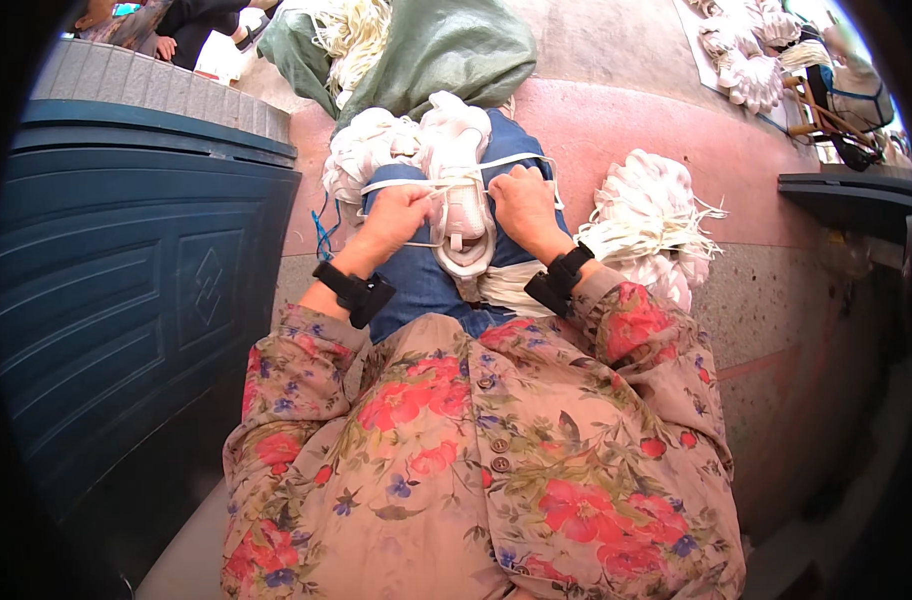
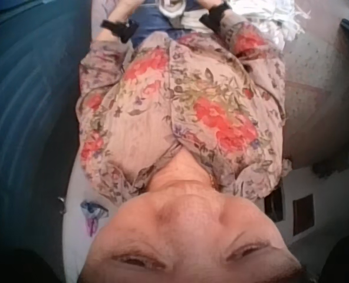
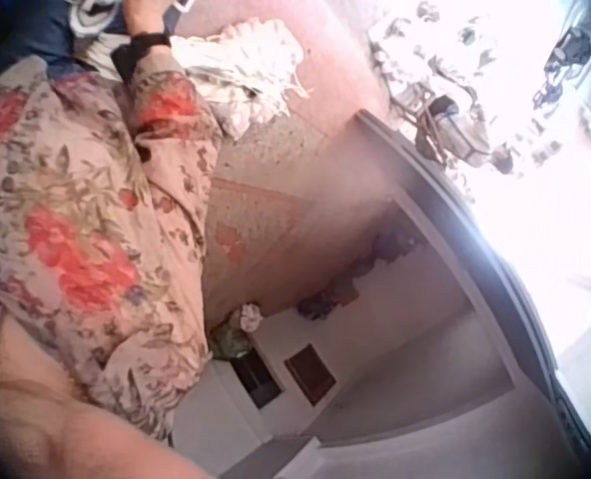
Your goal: Lace and prepare white athletic shoes for finishing.
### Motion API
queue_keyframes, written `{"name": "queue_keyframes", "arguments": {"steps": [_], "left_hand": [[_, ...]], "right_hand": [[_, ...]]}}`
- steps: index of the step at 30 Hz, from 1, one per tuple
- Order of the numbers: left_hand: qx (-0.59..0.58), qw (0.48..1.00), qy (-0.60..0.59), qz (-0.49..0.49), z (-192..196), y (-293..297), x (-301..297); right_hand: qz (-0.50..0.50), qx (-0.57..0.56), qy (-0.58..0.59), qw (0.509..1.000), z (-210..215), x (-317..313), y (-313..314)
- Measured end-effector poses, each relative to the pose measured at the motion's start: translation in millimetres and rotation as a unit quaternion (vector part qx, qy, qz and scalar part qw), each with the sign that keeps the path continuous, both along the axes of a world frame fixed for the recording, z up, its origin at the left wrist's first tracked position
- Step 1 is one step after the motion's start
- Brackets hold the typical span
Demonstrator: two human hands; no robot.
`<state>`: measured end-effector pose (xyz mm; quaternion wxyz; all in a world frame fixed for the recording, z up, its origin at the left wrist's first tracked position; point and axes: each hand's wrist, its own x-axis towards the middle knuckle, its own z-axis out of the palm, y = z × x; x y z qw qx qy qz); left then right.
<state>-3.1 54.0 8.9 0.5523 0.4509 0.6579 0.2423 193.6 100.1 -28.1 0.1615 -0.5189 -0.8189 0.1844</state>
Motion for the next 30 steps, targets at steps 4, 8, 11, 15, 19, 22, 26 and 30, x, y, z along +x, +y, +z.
{"name": "queue_keyframes", "arguments": {"steps": [4,8,11,15,19,22,26,30], "left_hand": [[0.138,0.979,0.142,-0.039,2,-3,11],[0.169,0.950,0.261,-0.030,-4,-8,8],[0.160,0.944,0.288,-0.022,-4,-8,8],[0.202,0.919,0.339,-0.016,-11,-5,9],[0.217,0.908,0.357,-0.021,-16,-4,9],[0.237,0.893,0.381,-0.027,-14,-1,11],[0.239,0.884,0.399,-0.048,-13,3,15],[0.217,0.876,0.423,-0.081,-14,5,24]], "right_hand": [[0.032,0.030,-0.036,0.998,2,-8,0],[0.054,0.062,-0.035,0.996,0,-14,0],[0.070,0.026,-0.044,0.996,4,-9,3],[0.034,0.018,-0.027,0.999,5,-9,2],[0.022,0.034,-0.013,0.999,3,-8,1],[0.016,0.037,-0.019,0.999,5,-8,0],[0.007,0.037,-0.029,0.999,8,-7,-1],[0.007,0.045,-0.021,0.999,10,-6,-2]]}}
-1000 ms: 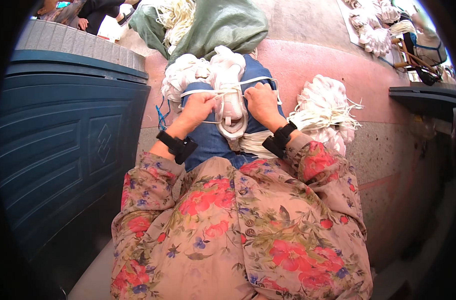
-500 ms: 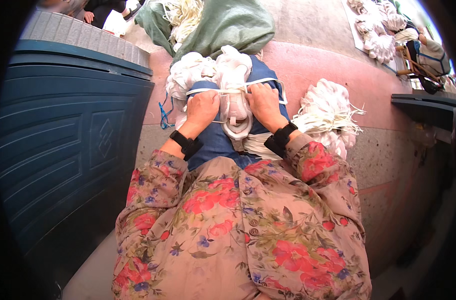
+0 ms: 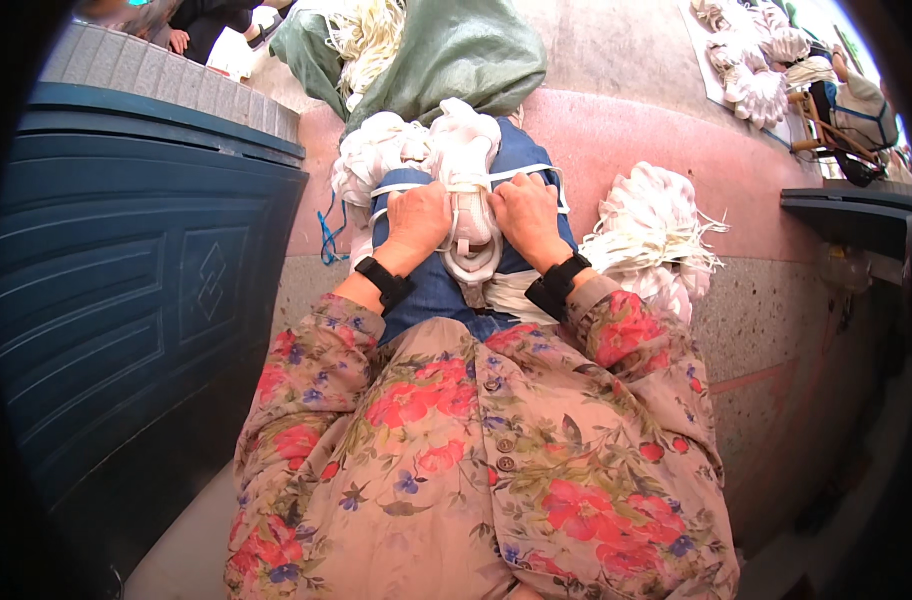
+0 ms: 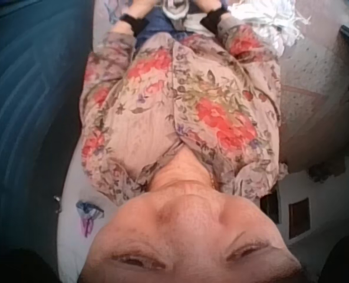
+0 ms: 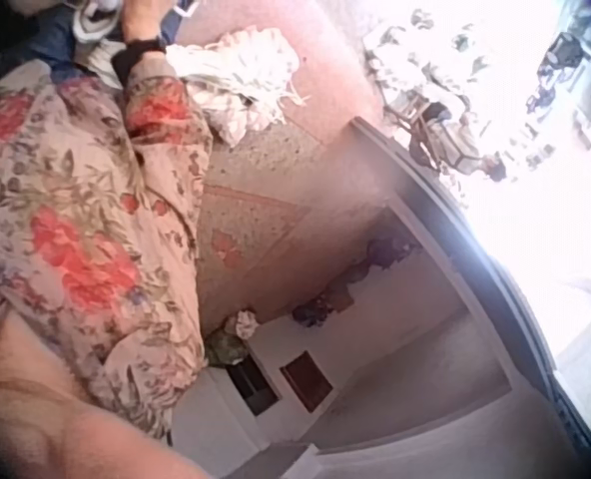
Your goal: Lace and prepare white athletic shoes for finishing.
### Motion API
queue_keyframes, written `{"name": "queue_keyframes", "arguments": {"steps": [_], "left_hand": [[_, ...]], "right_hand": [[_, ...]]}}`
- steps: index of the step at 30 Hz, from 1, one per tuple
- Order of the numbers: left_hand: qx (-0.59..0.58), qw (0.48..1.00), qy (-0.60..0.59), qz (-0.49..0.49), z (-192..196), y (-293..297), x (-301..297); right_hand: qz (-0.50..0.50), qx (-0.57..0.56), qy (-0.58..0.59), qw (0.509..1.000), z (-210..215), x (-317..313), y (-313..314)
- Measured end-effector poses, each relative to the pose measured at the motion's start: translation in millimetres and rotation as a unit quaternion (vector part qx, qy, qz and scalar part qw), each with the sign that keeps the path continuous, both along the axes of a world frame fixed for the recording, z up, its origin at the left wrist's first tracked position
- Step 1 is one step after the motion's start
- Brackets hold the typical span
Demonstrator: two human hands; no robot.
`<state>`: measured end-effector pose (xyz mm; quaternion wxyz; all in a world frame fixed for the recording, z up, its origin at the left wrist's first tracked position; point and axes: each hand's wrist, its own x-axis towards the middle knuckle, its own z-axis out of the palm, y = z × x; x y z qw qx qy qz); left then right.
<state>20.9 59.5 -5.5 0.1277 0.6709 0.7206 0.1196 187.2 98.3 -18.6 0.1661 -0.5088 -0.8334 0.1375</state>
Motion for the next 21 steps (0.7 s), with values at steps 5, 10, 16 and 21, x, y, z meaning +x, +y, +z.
{"name": "queue_keyframes", "arguments": {"steps": [5,10,16,21], "left_hand": [[0.094,0.991,0.094,-0.008,15,-5,5],[0.063,0.994,0.085,-0.017,15,-17,14],[0.040,0.998,-0.046,0.034,11,-10,14],[0.028,0.985,-0.157,-0.062,6,43,18]], "right_hand": [[0.009,0.013,-0.033,0.999,11,0,-8],[0.036,0.022,-0.065,0.997,11,-1,-10],[0.016,-0.026,-0.012,0.999,-2,4,-7],[0.013,0.007,0.099,0.995,-14,1,-13]]}}
